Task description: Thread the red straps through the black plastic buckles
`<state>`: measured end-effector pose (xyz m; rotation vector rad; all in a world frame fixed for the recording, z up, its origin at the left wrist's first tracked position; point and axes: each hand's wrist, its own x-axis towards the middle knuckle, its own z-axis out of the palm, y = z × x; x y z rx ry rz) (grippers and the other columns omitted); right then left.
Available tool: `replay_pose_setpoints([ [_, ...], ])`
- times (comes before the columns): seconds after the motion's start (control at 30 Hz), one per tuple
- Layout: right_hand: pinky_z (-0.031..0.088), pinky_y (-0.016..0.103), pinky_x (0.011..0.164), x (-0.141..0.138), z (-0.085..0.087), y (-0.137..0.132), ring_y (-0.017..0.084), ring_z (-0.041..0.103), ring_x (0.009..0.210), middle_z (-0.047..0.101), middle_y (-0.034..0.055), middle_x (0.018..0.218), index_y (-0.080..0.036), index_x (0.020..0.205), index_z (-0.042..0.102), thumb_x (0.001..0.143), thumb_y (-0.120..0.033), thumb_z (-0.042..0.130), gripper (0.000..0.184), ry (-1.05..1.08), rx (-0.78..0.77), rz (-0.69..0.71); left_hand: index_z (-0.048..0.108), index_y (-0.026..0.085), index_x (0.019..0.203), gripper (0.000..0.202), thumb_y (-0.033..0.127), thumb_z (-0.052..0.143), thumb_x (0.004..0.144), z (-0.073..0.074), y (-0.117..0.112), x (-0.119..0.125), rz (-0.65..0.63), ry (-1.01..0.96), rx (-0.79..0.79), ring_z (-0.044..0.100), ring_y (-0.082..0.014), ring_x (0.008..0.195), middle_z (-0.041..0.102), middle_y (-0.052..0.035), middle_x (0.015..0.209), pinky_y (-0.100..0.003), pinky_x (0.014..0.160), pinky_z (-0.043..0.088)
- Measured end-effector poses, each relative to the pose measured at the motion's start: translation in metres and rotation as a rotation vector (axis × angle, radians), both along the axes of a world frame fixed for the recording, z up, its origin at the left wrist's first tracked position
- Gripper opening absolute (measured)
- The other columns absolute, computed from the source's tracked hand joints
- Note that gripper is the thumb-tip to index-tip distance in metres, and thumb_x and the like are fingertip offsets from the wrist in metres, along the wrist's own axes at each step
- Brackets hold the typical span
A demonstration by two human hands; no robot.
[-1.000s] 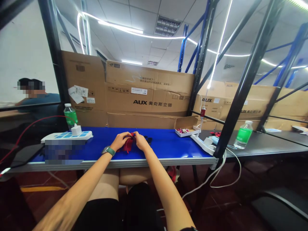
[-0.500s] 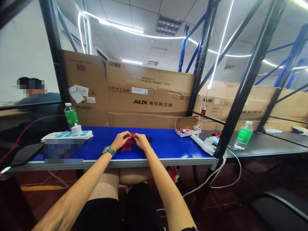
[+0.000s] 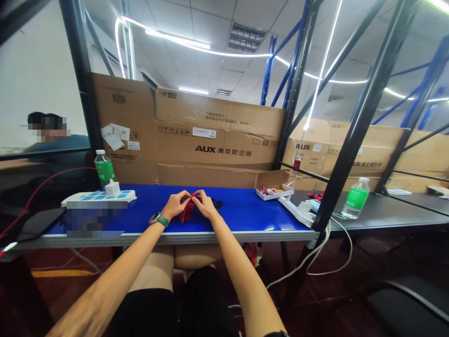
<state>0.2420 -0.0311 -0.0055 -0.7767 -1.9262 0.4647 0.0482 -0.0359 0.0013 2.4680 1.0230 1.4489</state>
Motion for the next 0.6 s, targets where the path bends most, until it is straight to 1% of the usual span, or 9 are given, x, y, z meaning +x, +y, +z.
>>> replay_pose_setpoints([
  [0.07, 0.049, 0.029, 0.075, 0.0, -0.003, 0.004, 0.016, 0.064, 0.076, 0.068, -0.0008, 0.086, -0.023, 0.116, 0.053, 0.091, -0.044, 0.058, 0.033, 0.023, -0.054, 0.01, 0.064, 0.022, 0.095, 0.013, 0.028, 0.053, 0.092, 0.0, 0.0, 0.001, -0.012, 0.004, -0.009, 0.069, -0.018, 0.077, 0.073, -0.003, 0.086, -0.029, 0.072, 0.052],
  [0.13, 0.05, 0.03, 0.077, 0.001, -0.006, 0.009, 0.016, 0.064, 0.077, 0.067, -0.001, 0.086, -0.023, 0.116, 0.051, 0.086, -0.042, 0.063, 0.037, 0.075, -0.102, 0.028, 0.063, 0.022, 0.095, 0.013, 0.029, 0.053, 0.092, 0.0, 0.0, 0.001, -0.01, 0.003, -0.008, 0.069, -0.0185, 0.078, 0.072, -0.0033, 0.087, -0.029, 0.073, 0.052],
  [0.27, 0.053, 0.033, 0.08, 0.002, -0.009, 0.018, 0.016, 0.065, 0.079, 0.062, -0.0006, 0.092, -0.024, 0.115, 0.048, 0.079, -0.037, 0.068, 0.043, 0.224, -0.212, 0.095, 0.062, 0.021, 0.097, 0.013, 0.026, 0.051, 0.092, -0.002, 0.004, 0.0, 0.039, -0.018, 0.018, 0.068, -0.0188, 0.081, 0.072, -0.0041, 0.091, -0.029, 0.076, 0.051],
  [0.4, 0.057, 0.035, 0.079, 0.0, -0.008, 0.018, 0.016, 0.065, 0.079, 0.059, -0.0008, 0.095, -0.025, 0.116, 0.047, 0.074, -0.036, 0.073, 0.05, 0.336, -0.324, 0.179, 0.059, 0.021, 0.098, 0.013, 0.024, 0.047, 0.094, -0.003, 0.008, -0.002, 0.084, -0.046, 0.046, 0.067, -0.0193, 0.084, 0.07, -0.0043, 0.092, -0.029, 0.078, 0.049],
  [0.5, 0.058, 0.036, 0.078, 0.0, -0.006, 0.015, 0.016, 0.064, 0.081, 0.06, 0.0003, 0.099, -0.026, 0.118, 0.046, 0.072, -0.037, 0.077, 0.057, 0.393, -0.371, 0.207, 0.059, 0.021, 0.099, 0.013, 0.024, 0.047, 0.094, -0.004, 0.009, -0.002, 0.078, -0.041, 0.04, 0.067, -0.0197, 0.086, 0.07, -0.0047, 0.094, -0.029, 0.078, 0.049],
  [0.6, 0.056, 0.035, 0.082, 0.0, -0.005, 0.014, 0.016, 0.063, 0.086, 0.061, 0.0006, 0.097, -0.025, 0.117, 0.048, 0.07, -0.035, 0.079, 0.058, 0.395, -0.362, 0.204, 0.059, 0.021, 0.1, 0.012, 0.025, 0.049, 0.094, -0.003, 0.007, -0.001, 0.056, -0.026, 0.023, 0.067, -0.0195, 0.085, 0.071, -0.0047, 0.095, -0.029, 0.077, 0.05],
])
